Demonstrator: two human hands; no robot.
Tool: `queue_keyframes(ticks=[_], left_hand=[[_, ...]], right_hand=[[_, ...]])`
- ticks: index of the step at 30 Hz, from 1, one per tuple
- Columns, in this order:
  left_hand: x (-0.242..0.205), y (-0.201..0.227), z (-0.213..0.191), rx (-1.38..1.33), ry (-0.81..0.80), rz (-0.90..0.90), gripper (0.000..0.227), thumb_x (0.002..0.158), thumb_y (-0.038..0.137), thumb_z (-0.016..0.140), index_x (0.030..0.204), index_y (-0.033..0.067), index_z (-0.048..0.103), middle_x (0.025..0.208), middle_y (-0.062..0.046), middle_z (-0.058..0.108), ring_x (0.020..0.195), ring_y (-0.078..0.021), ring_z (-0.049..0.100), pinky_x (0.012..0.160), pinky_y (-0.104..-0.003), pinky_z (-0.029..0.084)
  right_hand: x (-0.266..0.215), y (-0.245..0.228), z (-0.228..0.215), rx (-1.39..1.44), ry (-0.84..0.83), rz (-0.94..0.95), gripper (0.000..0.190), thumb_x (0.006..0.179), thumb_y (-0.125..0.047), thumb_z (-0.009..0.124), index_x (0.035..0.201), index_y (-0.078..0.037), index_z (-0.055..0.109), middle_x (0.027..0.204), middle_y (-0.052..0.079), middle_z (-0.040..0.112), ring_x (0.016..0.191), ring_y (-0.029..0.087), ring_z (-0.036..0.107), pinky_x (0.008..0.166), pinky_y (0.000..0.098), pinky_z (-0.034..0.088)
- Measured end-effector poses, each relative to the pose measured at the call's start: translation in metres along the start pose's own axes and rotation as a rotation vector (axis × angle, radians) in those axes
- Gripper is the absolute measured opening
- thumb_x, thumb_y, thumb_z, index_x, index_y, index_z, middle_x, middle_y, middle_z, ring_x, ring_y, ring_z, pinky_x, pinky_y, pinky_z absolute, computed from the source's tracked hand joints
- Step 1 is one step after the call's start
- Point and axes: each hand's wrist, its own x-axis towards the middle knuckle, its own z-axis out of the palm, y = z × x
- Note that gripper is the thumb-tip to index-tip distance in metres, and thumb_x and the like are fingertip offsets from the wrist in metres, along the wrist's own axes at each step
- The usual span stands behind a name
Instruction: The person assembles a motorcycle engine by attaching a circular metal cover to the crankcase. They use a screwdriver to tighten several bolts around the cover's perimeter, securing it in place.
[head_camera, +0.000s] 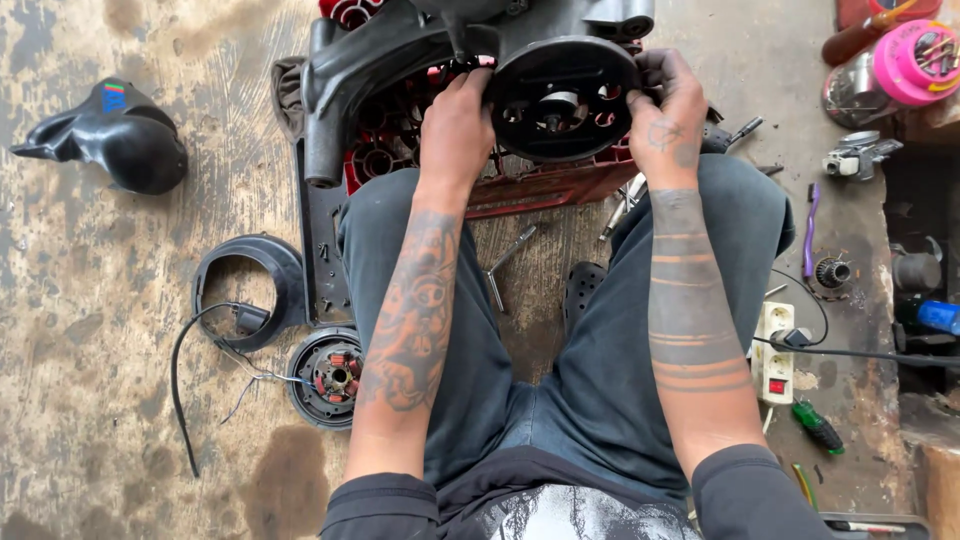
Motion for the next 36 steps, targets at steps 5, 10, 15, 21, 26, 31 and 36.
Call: queue_keyframes(ticks=[5, 10, 15, 21, 26, 31, 36], left_hand=[[-0.001, 0.006, 0.001, -0.017, 0.038, 0.002, 0.034, 0.084, 0.002, 0.059, 0.116, 0.005, 0.069, 0.109, -0.014, 0.075, 0.087, -0.0378, 0.074, 0.074, -0.045, 0.059], [-0.001, 0.007, 0.0, -0.02, 0.026, -0.032, 0.036, 0.085, 0.004, 0.061, 0.12, 0.0096, 0.069, 0.112, -0.01, 0.075, 0.091, -0.0358, 0.073, 0.077, -0.044, 0.058], [-0.003, 0.01, -0.005, -0.048, 0.027, -0.035, 0.037, 0.081, 0.002, 0.061, 0.117, 0.008, 0.069, 0.111, -0.01, 0.075, 0.091, -0.0342, 0.074, 0.078, -0.042, 0.059], [-0.012, 0.01, -0.013, -0.04, 0.046, -0.024, 0.033, 0.078, 0.004, 0.062, 0.11, 0.0078, 0.068, 0.106, -0.01, 0.075, 0.087, -0.0359, 0.072, 0.075, -0.043, 0.057], [-0.014, 0.01, -0.014, -0.014, 0.008, -0.111, 0.038, 0.075, 0.004, 0.06, 0.112, 0.0068, 0.066, 0.109, -0.012, 0.073, 0.089, -0.0381, 0.071, 0.077, -0.046, 0.057], [-0.012, 0.012, -0.037, -0.282, 0.117, 0.011, 0.034, 0.08, 0.007, 0.057, 0.111, 0.0018, 0.068, 0.102, -0.014, 0.076, 0.086, -0.025, 0.075, 0.074, -0.032, 0.062], [-0.013, -0.036, -0.068, -0.406, 0.424, 0.022, 0.022, 0.088, -0.001, 0.056, 0.107, 0.0022, 0.066, 0.096, -0.014, 0.071, 0.078, -0.0227, 0.068, 0.063, -0.028, 0.059]], right_hand=[[0.003, -0.004, -0.001, -0.037, 0.006, 0.026, 0.036, 0.083, 0.019, 0.055, 0.113, 0.001, 0.064, 0.106, 0.013, 0.072, 0.091, 0.02, 0.07, 0.083, 0.0304, 0.058], [0.005, -0.006, -0.003, -0.058, -0.033, -0.007, 0.032, 0.087, 0.016, 0.054, 0.115, 0.003, 0.061, 0.103, 0.013, 0.071, 0.087, 0.019, 0.066, 0.081, 0.0313, 0.056], [0.004, -0.01, -0.004, -0.116, -0.036, -0.07, 0.03, 0.086, 0.015, 0.059, 0.113, 0.003, 0.062, 0.1, 0.014, 0.073, 0.084, 0.021, 0.068, 0.072, 0.0312, 0.055], [-0.002, -0.022, -0.008, -0.042, -0.098, -0.087, 0.027, 0.089, 0.014, 0.06, 0.114, 0.003, 0.062, 0.102, 0.014, 0.072, 0.088, 0.024, 0.069, 0.074, 0.0332, 0.057], [-0.005, -0.02, -0.011, -0.002, -0.171, -0.033, 0.025, 0.089, 0.013, 0.06, 0.111, 0.002, 0.062, 0.096, 0.01, 0.069, 0.079, 0.017, 0.061, 0.069, 0.0274, 0.05], [-0.009, -0.043, -0.023, 0.339, -0.272, 0.184, 0.022, 0.094, -0.002, 0.058, 0.115, -0.004, 0.066, 0.098, 0.004, 0.065, 0.081, 0.011, 0.057, 0.079, 0.0203, 0.049], [-0.018, -0.059, -0.019, -0.011, -0.725, 0.267, 0.03, 0.086, -0.005, 0.067, 0.116, -0.006, 0.073, 0.105, 0.015, 0.075, 0.088, 0.026, 0.073, 0.081, 0.0309, 0.062]])
